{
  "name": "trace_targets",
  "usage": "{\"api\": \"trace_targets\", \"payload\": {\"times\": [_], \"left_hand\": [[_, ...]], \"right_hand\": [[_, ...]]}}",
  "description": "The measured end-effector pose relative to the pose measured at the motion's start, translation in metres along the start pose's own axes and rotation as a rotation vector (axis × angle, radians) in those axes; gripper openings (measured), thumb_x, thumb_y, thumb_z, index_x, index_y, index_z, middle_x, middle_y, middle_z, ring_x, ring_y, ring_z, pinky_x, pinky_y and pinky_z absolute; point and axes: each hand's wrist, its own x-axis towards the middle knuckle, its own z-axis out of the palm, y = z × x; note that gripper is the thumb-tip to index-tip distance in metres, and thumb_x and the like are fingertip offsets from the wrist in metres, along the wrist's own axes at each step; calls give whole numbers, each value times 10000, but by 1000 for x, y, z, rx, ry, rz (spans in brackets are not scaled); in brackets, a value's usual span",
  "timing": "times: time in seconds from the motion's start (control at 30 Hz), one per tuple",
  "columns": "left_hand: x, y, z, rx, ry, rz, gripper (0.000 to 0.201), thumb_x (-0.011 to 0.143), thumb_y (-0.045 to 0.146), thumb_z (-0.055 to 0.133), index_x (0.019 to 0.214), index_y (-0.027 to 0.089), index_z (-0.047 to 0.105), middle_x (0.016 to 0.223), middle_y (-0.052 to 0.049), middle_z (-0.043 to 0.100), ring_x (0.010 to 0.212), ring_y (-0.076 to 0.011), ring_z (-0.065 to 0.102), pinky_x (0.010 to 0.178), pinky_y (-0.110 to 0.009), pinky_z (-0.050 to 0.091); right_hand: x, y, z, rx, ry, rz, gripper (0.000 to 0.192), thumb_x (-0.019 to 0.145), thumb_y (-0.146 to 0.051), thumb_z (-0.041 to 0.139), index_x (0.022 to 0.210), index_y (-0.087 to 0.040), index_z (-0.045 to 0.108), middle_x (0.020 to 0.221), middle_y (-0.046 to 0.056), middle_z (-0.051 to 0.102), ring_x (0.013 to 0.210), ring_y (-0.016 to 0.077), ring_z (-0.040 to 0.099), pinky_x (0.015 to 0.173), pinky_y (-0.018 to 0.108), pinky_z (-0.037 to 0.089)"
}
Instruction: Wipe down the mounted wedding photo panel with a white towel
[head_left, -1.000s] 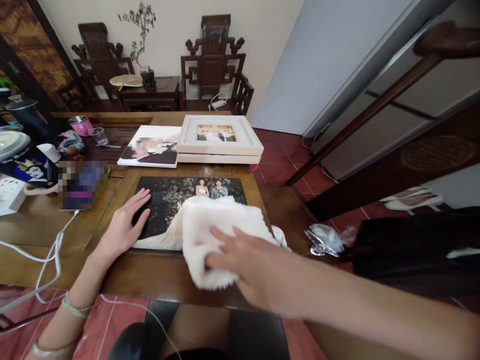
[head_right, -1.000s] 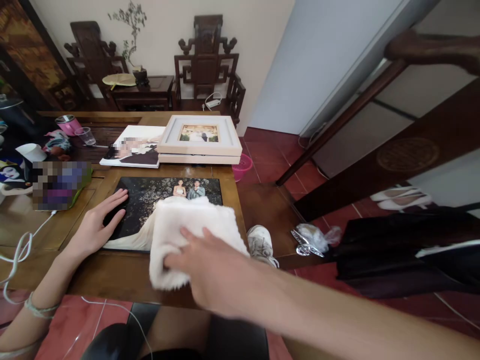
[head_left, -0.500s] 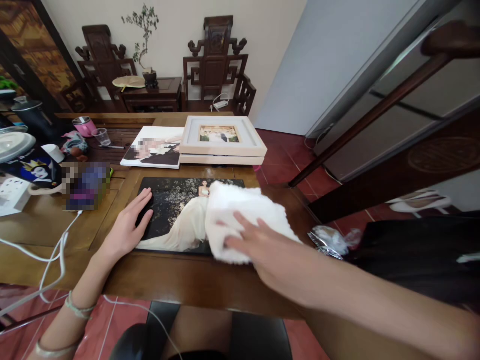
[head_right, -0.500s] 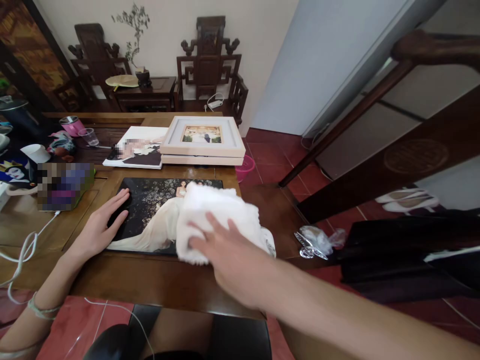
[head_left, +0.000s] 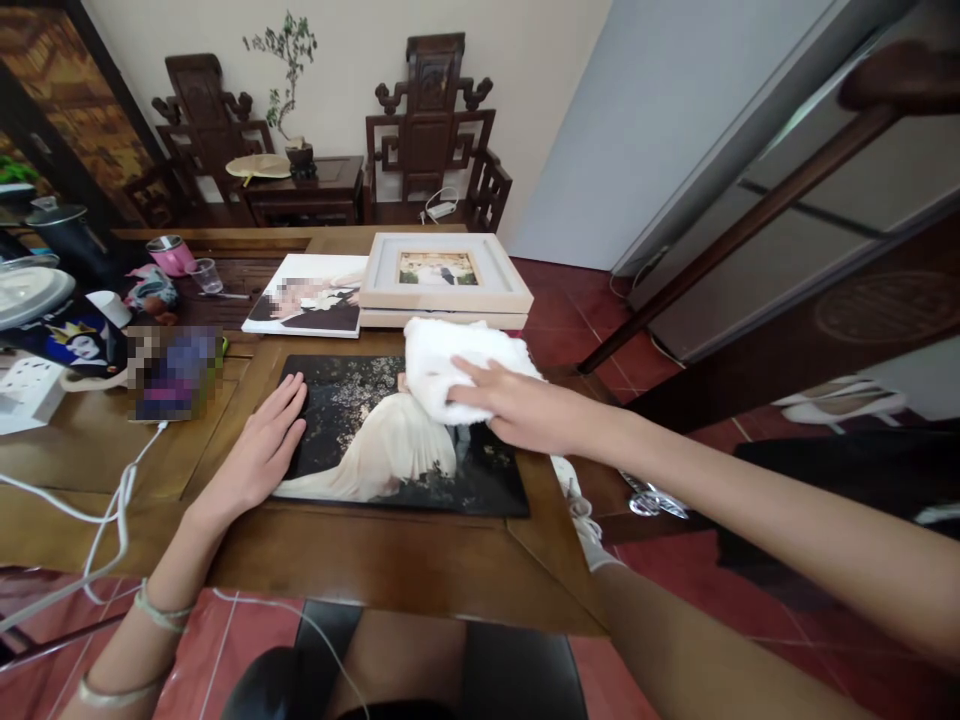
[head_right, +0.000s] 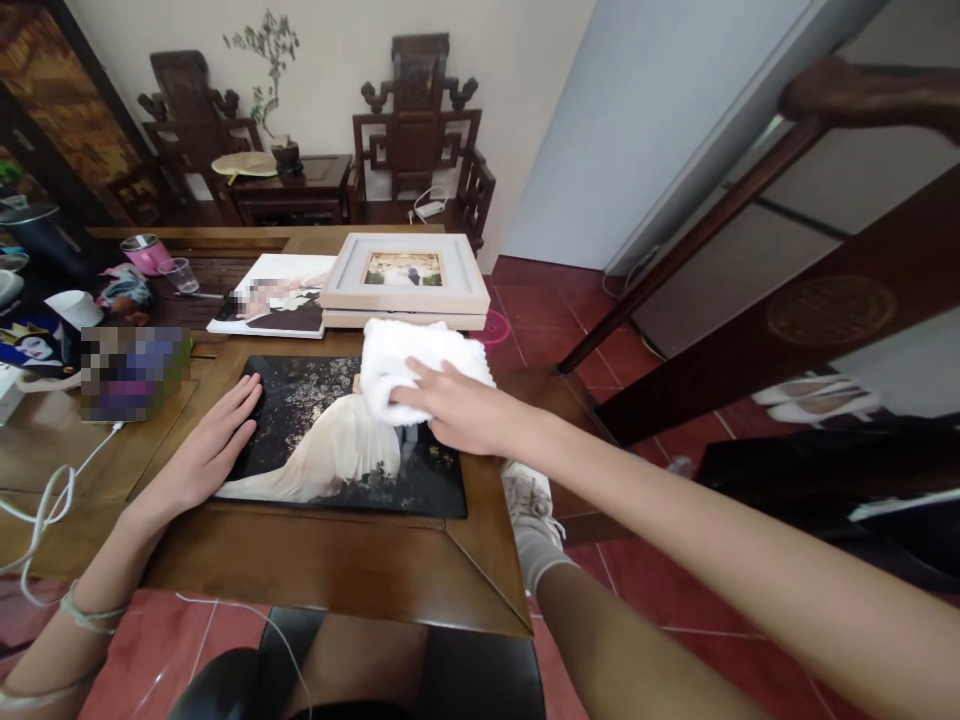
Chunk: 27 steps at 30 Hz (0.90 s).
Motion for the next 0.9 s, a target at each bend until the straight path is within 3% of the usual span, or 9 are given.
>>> {"api": "trace_targets", "payload": {"times": [0.13,0.27,0.37,0.43,0.5,0.6,0.73,0.8,0.9], "left_hand": [[0,-1,0,-20,17,6,574,1011,454,268,1504,168,331,1603,-103,242,1474,-256,230,1199,-498,186],[2,-2,3,-8,39,39,577,1009,460,268,1494,159,353,1592,-112,275,1467,-262,248,1202,-487,195],[3,-4,4,-2,49,47,568,1010,445,274,1490,153,361,1587,-116,287,1464,-263,257,1200,-488,207],[3,-5,5,-3,52,48,567,1012,434,274,1487,138,362,1585,-126,288,1464,-261,258,1199,-483,212],[3,-5,5,-2,53,52,565,1012,428,274,1486,132,361,1585,-129,287,1465,-262,254,1199,-481,212],[2,-4,4,-1,49,53,561,1010,429,277,1489,148,358,1586,-121,287,1467,-266,248,1198,-492,207],[2,-2,2,-9,29,16,551,1010,425,276,1488,164,359,1589,-112,282,1466,-267,250,1189,-516,212],[1,-1,1,-12,27,2,548,1010,419,273,1484,159,364,1587,-115,287,1466,-264,252,1185,-523,215],[0,-2,1,-21,31,-1,558,1008,413,266,1474,126,375,1581,-134,293,1465,-262,255,1183,-519,223]], "right_hand": [[-1,-11,19,-140,91,16,684,661,135,389,1281,-101,557,1576,177,259,1435,443,149,1046,680,329],[-27,-67,36,-60,76,50,699,623,88,493,1275,-145,589,1572,170,266,1407,512,150,1007,762,300],[-41,-106,43,36,81,-50,512,694,-6,552,1158,-195,659,1571,135,277,1393,523,190,985,796,290],[-39,-117,41,81,53,-137,447,727,-59,574,1139,-206,666,1562,119,302,1396,513,197,993,794,288],[-25,-113,34,95,-4,-184,499,726,-65,583,1198,-217,639,1563,101,306,1417,483,164,1028,779,257],[11,-86,19,70,-72,-179,622,710,-11,556,1294,-227,572,1597,66,227,1454,409,84,1099,728,171],[58,-51,7,38,27,-53,650,746,24,477,1364,-176,481,1619,112,143,1467,379,48,1113,701,147],[69,-52,10,19,110,-15,613,772,13,451,1361,-157,477,1598,138,227,1458,398,105,1095,709,180],[66,-77,25,-40,244,-26,516,819,-27,434,1320,-120,515,1514,196,376,1412,409,244,1094,669,221]]}}
